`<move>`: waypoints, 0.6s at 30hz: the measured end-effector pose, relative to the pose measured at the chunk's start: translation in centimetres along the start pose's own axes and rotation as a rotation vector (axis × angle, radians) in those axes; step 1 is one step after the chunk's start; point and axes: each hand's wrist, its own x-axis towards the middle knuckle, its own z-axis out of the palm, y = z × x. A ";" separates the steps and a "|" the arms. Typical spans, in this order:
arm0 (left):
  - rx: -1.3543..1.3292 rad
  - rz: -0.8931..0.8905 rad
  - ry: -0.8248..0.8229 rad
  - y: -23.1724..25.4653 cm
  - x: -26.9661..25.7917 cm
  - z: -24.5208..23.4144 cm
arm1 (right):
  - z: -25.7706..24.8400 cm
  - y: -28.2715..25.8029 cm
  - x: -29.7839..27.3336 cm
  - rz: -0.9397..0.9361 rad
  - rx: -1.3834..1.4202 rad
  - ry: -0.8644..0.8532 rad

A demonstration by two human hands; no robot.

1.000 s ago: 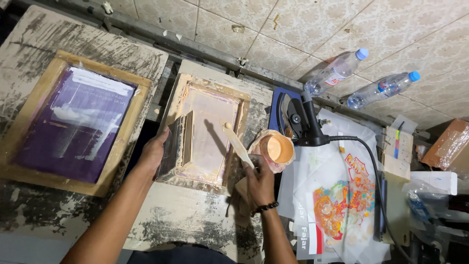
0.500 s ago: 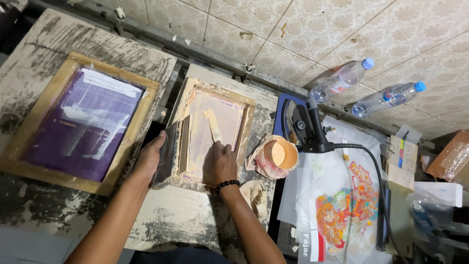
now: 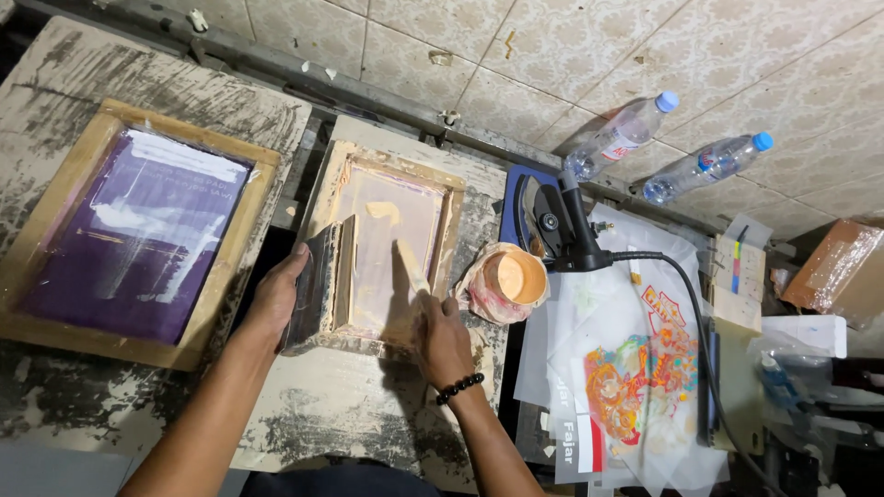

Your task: The person scoops orange ink from a container onto a screen printing frame using a spatula. They then use a squeegee to spread the ink evenly across the screen mesh, repeating the scooping and spreading process multiple times.

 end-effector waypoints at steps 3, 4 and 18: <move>0.052 -0.012 0.042 5.8 -3.7 3.1 | -2.6 -3.7 1.8 0.098 0.129 0.067; 0.054 -0.006 0.037 4.2 -2.7 2.5 | -1.2 -3.4 3.3 0.099 0.132 0.074; -0.014 -0.008 -0.021 2.1 -2.2 -0.5 | 7.1 -1.1 4.0 0.033 -0.130 -0.056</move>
